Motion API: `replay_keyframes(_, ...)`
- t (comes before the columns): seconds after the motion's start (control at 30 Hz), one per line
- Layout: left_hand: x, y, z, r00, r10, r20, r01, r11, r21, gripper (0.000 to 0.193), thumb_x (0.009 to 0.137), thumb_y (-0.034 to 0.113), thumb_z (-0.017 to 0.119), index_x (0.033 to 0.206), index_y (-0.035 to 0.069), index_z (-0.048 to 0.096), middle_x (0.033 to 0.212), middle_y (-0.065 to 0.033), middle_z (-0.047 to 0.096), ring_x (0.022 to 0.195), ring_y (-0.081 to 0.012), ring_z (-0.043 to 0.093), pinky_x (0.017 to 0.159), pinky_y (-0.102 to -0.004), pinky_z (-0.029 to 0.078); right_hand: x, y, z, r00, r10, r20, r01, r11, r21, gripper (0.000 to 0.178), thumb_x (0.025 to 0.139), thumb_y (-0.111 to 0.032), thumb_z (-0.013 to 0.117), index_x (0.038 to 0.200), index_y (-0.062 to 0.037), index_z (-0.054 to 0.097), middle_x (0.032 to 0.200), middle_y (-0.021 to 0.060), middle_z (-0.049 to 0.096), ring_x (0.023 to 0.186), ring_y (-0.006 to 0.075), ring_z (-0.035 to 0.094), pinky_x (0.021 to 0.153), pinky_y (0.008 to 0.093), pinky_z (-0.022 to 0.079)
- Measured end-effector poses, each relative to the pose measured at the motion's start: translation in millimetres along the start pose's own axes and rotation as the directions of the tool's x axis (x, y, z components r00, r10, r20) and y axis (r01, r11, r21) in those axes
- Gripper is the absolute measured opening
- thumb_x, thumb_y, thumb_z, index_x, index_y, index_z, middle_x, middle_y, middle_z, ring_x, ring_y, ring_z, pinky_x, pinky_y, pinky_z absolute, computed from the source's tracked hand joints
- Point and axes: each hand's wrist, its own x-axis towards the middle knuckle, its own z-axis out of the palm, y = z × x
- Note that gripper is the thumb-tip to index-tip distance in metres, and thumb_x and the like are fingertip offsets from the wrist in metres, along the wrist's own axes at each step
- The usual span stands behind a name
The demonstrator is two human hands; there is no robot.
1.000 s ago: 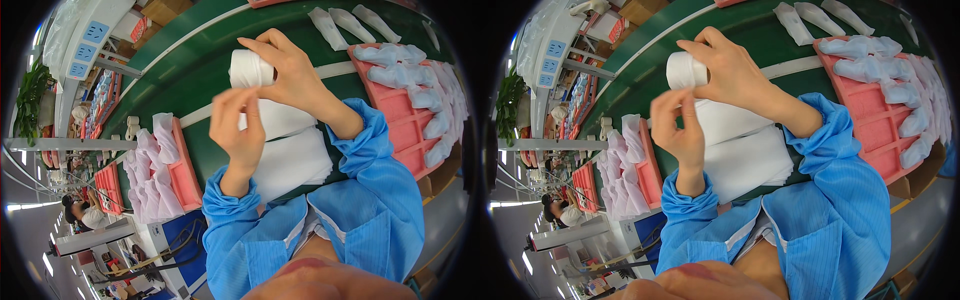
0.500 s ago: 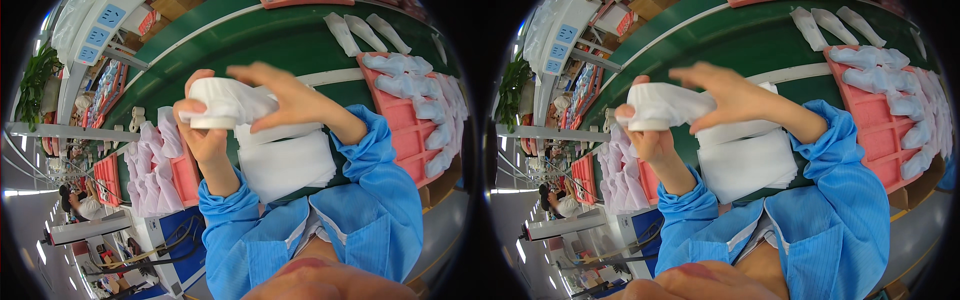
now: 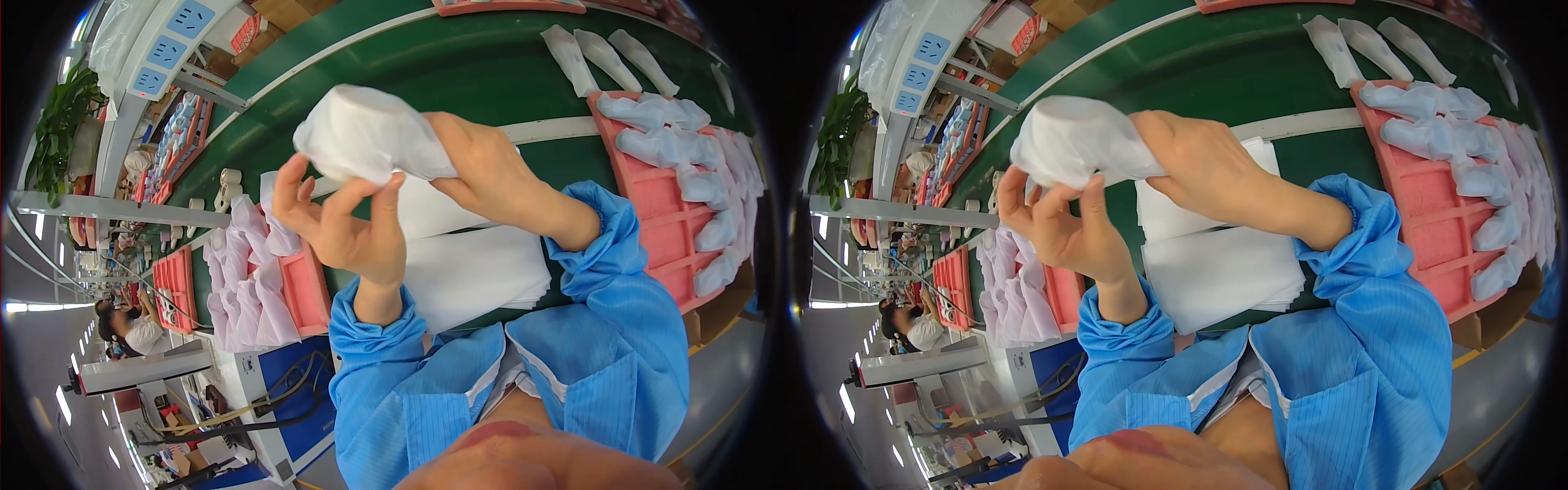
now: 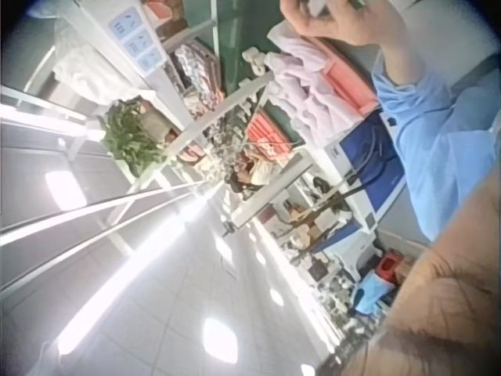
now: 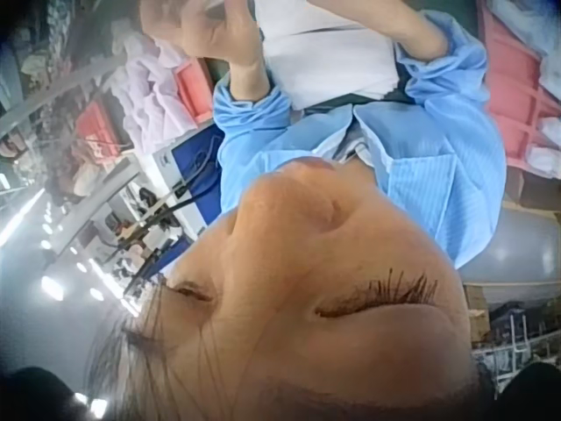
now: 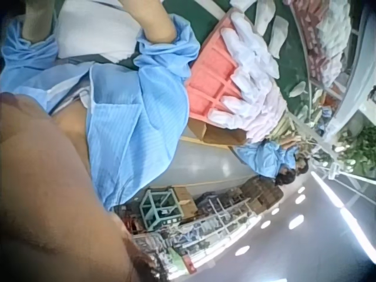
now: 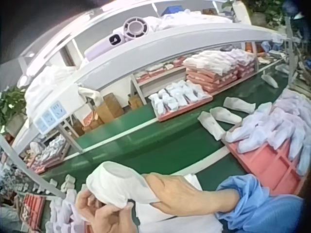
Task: Packing small portable fans into protective sleeves and foam inserts on an assembly line.
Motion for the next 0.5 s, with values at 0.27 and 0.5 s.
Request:
replay_keyframes(0.27,21.8,-19.8,-12.4,0.804,-0.590,-0.070,0.474,0.708,-0.523,0.008,0.084,0.003,0.066,0.089,0.002,0.060,0.115,-0.0104,0.056,0.099,-0.0175,0.054,0.088,-0.0324,0.041,4.4,15.7,-20.7,0.865,-0.076,0.496,-0.177,0.878,0.444,0.040,0.083,-0.020,0.071,0.112,0.0016,0.054,0.093,0.0174,0.063,0.079,0.0273,0.061,0.072,0.0348,0.048)
replay_keyframes(0.5,16.0,-13.2,9.0,0.934,-0.266,0.239,0.316,0.928,-0.199,0.008,0.080,0.006,0.073,0.085,0.005,0.068,0.102,-0.0102,0.061,0.097,-0.0237,0.059,0.083,-0.0323,0.045,14.6,151.0,-6.2,0.880,0.472,0.051,-0.443,0.855,-0.269,0.043,0.086,-0.020,0.066,0.123,-0.0051,0.052,0.102,0.0159,0.064,0.087,0.0297,0.066,0.073,0.0406,0.052)
